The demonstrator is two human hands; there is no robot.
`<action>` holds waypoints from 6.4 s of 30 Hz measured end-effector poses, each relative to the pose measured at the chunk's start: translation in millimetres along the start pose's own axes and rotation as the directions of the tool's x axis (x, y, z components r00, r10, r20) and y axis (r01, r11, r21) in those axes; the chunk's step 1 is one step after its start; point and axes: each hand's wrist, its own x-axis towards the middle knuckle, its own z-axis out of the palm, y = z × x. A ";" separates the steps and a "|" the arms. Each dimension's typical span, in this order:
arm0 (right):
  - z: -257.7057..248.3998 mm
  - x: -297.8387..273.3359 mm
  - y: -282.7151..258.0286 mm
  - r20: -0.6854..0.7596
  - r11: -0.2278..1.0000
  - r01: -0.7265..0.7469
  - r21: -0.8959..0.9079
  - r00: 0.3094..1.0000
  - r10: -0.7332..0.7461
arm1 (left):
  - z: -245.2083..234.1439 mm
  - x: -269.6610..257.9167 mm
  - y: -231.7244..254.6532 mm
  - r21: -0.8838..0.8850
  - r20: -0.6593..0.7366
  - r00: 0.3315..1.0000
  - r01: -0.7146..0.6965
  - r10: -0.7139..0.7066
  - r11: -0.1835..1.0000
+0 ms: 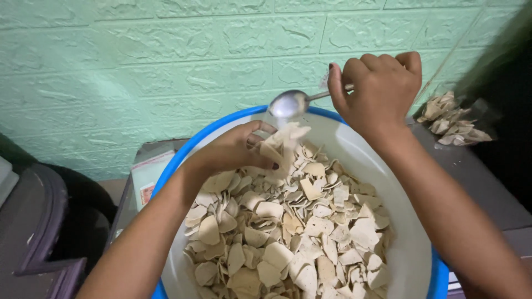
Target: Filling small plastic bags with dried chips from a large bowl and weighing them on a scale
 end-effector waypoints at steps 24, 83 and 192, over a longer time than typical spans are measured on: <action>7.1 -8.8 -25.3 0.707 0.634 -0.726 0.265 0.594 0.384 | 1.1 15.1 -29.7 0.039 -0.058 0.981 -0.183 0.185 0.982; -42.5 7.0 -38.0 0.691 -0.295 -0.625 0.723 0.664 0.286 | 17.0 -11.9 -10.9 -0.170 -0.225 0.889 -0.439 0.399 0.882; 1.4 -356.7 230.4 0.633 -0.234 -0.918 0.321 0.023 0.774 | -2.6 -11.9 -15.2 0.431 -0.219 0.970 -0.003 0.108 0.902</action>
